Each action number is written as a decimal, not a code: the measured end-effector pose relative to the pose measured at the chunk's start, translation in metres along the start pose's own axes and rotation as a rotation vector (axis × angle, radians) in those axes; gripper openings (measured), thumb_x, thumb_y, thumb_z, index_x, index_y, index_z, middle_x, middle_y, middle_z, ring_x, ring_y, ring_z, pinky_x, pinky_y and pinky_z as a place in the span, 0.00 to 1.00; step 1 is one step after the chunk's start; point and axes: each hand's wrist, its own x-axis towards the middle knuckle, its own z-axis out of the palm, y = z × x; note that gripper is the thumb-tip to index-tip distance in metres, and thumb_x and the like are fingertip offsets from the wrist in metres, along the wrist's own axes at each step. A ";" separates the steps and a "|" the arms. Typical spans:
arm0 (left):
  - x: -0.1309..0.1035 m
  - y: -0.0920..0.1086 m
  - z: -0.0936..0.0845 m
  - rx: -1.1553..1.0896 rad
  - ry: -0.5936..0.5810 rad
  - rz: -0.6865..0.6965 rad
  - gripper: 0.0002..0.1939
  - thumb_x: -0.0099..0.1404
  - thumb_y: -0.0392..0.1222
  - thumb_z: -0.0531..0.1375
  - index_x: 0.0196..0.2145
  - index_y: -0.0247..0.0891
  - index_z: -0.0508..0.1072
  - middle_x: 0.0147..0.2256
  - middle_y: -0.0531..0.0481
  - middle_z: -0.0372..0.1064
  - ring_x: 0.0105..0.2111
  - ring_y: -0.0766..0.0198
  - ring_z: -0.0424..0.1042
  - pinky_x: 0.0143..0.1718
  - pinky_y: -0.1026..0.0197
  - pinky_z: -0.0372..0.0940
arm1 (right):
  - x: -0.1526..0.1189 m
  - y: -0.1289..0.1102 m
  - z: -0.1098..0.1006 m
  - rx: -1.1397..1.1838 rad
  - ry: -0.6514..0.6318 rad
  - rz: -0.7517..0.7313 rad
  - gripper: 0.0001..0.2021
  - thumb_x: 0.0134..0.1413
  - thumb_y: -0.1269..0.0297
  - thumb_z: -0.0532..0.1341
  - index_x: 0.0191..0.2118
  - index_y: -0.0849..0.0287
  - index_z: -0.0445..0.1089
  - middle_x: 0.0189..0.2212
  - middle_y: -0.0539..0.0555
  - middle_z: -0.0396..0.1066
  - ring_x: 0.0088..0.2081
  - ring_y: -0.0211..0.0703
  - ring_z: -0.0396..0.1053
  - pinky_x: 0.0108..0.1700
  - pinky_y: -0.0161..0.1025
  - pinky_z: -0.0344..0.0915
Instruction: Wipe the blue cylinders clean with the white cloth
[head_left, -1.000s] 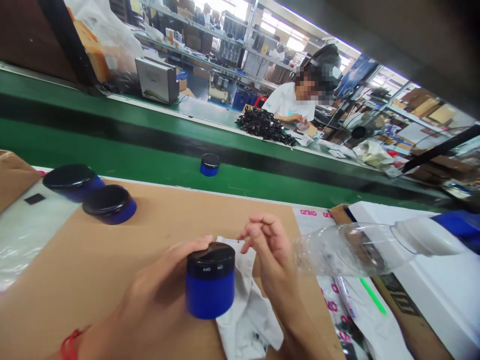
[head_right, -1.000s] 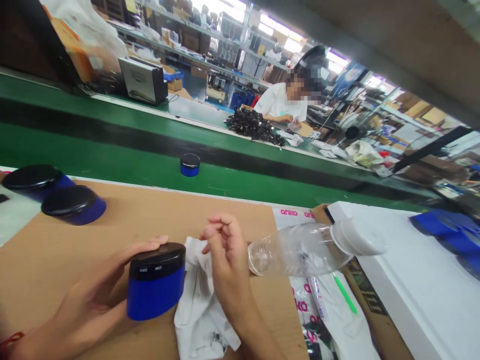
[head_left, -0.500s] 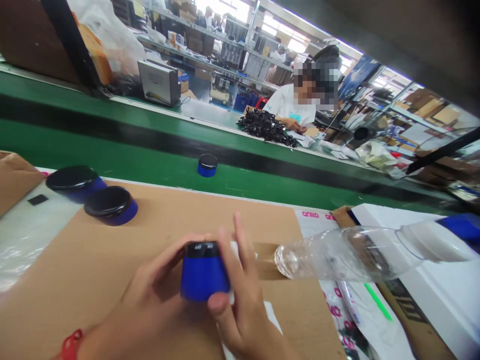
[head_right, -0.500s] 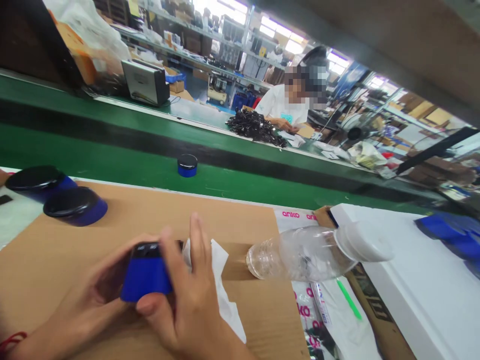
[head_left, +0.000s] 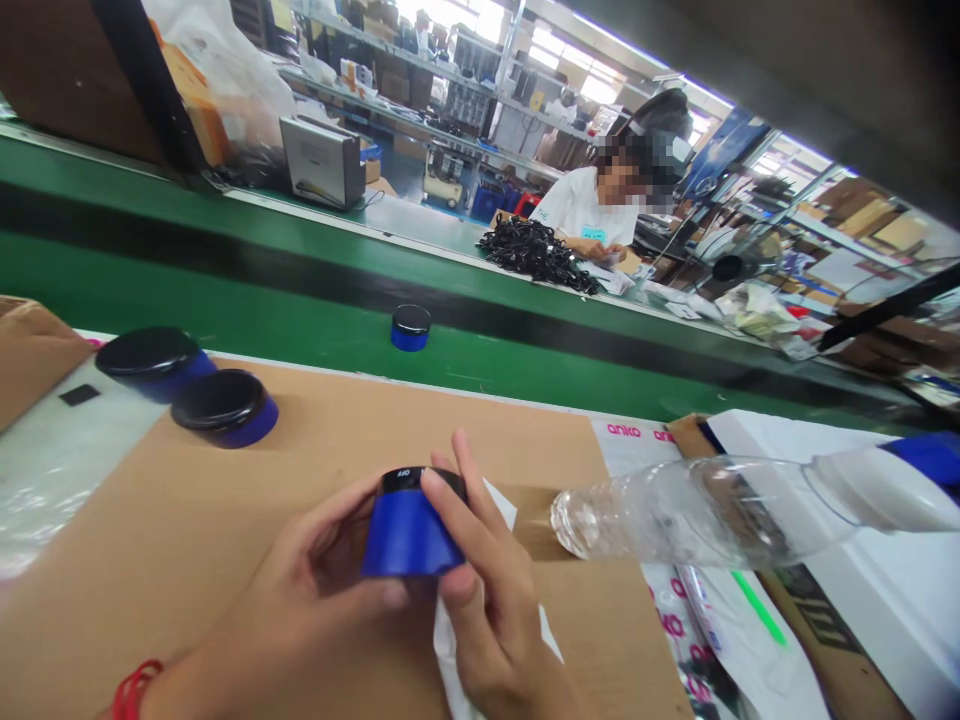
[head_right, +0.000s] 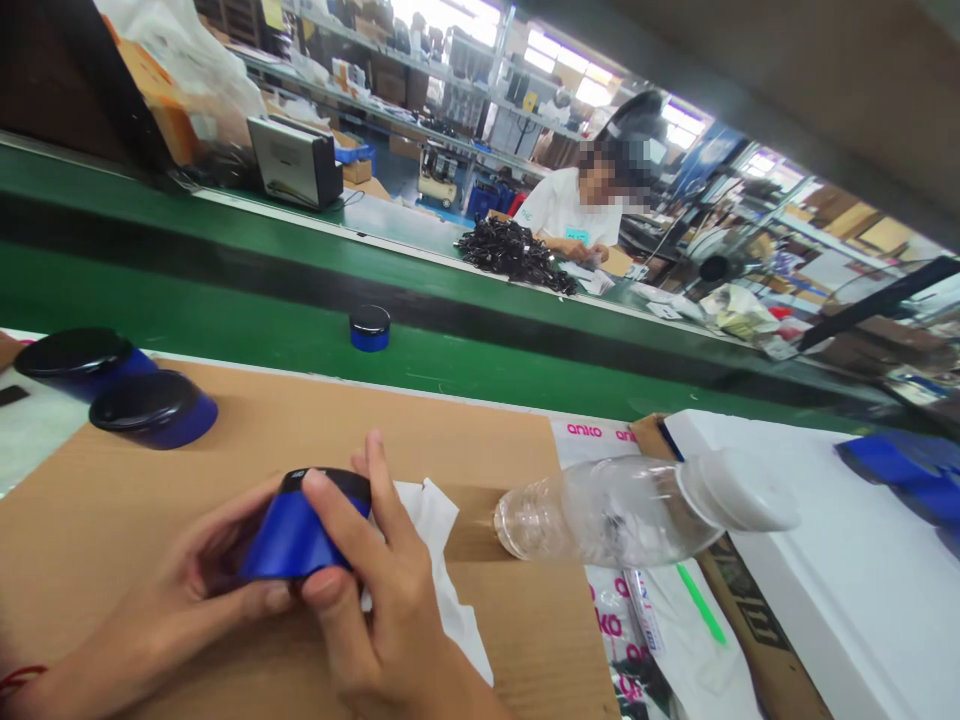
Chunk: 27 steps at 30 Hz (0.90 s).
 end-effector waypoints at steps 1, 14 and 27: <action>0.001 0.002 0.000 0.029 0.010 0.033 0.30 0.70 0.63 0.73 0.66 0.57 0.80 0.56 0.44 0.87 0.54 0.43 0.88 0.49 0.52 0.86 | 0.001 -0.001 -0.001 0.031 0.014 0.063 0.21 0.85 0.48 0.52 0.75 0.26 0.63 0.82 0.44 0.52 0.79 0.53 0.60 0.79 0.58 0.62; -0.005 0.011 -0.004 0.396 0.071 0.259 0.31 0.78 0.42 0.66 0.72 0.64 0.65 0.68 0.56 0.71 0.70 0.64 0.73 0.73 0.67 0.65 | -0.004 -0.001 0.018 0.460 0.053 0.567 0.29 0.72 0.32 0.63 0.71 0.34 0.73 0.74 0.48 0.72 0.77 0.57 0.65 0.80 0.59 0.60; -0.004 0.006 -0.010 0.307 -0.065 0.338 0.32 0.76 0.38 0.68 0.71 0.57 0.66 0.70 0.50 0.74 0.71 0.58 0.74 0.73 0.61 0.68 | -0.001 -0.004 0.014 0.453 -0.020 0.480 0.31 0.73 0.37 0.66 0.74 0.40 0.71 0.74 0.49 0.72 0.75 0.51 0.69 0.76 0.47 0.66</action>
